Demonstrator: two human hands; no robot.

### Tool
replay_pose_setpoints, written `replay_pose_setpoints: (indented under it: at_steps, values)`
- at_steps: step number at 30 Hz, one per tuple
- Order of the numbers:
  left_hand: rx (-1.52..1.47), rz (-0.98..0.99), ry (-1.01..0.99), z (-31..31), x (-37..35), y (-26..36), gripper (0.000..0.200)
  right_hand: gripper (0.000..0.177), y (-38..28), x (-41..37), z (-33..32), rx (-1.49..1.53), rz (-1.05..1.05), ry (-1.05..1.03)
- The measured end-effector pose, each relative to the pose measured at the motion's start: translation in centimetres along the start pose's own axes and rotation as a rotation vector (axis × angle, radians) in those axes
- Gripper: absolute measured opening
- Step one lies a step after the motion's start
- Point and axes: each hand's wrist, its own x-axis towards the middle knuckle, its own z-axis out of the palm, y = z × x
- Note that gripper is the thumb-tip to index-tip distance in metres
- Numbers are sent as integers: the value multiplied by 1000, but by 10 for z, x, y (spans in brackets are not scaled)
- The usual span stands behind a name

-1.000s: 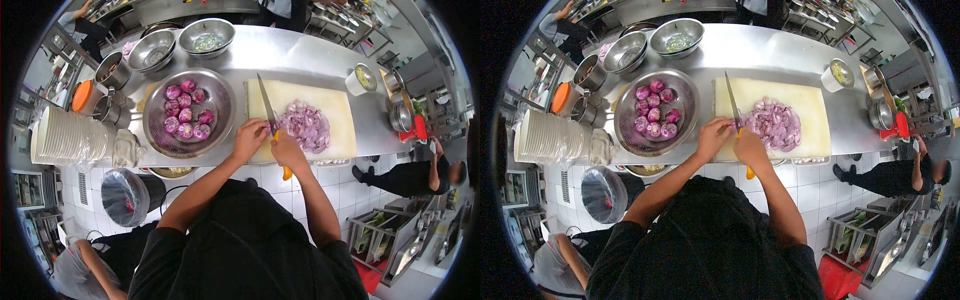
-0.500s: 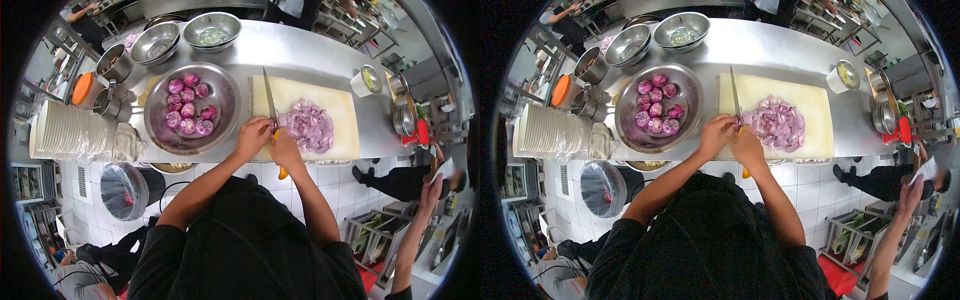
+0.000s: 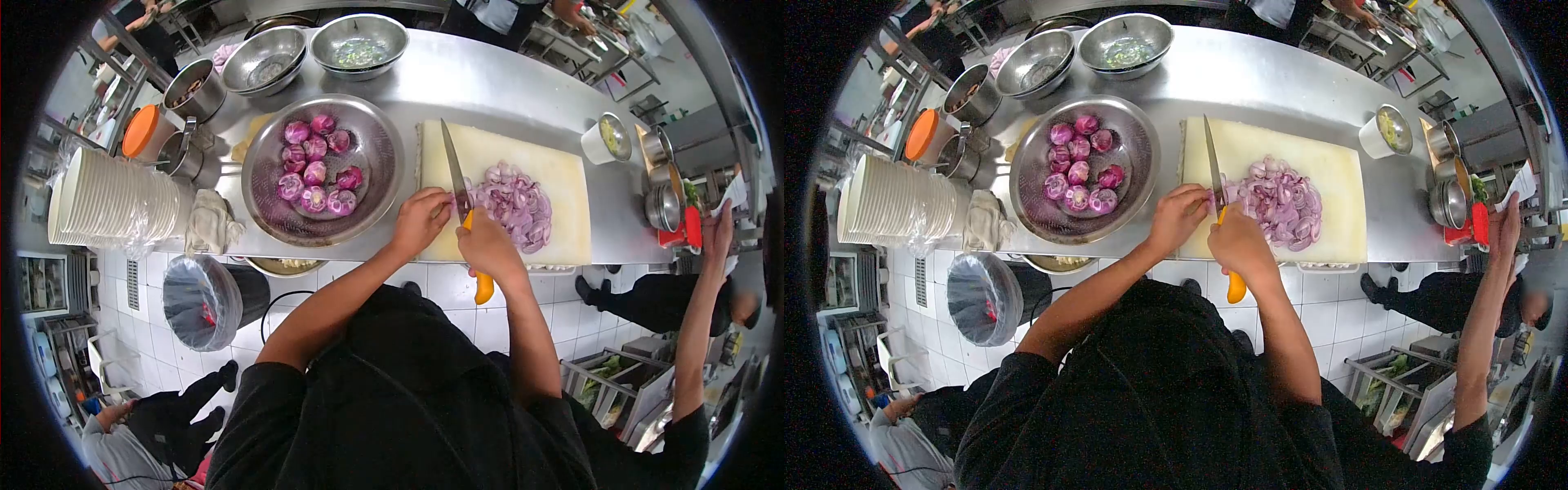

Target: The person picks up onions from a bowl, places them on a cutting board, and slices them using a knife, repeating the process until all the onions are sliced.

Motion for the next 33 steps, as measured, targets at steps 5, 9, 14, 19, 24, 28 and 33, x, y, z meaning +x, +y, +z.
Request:
replay_pose_setpoints:
  at_steps: [5, 9, 14, 19, 24, 28, 33]
  values:
    - [5, 2, -10, 0, -1, -1, 21, 33, 9, 5, 8, -16, -32, 26]
    - [18, -17, -26, 3, 0, -2, 21, 33, 65, 51, 55, -116, -208, 210]
    - [43, -11, -44, 1, 2, 2, 23, 33, 63, 48, 46, -129, -178, 243]
    - [180, 315, -233, -6, 20, 3, 19, 36, 81, 49, 33, -188, -131, 263]
    - [274, -40, -394, -15, 30, 12, 18, 34, 81, 42, 27, -131, -154, 301]
    - [212, -197, -319, -12, 25, 20, 20, 32, 69, 32, 27, 45, -163, 235]
    - [150, -348, -226, -3, 18, 23, 23, 31, 43, 16, 21, 150, -29, 93]
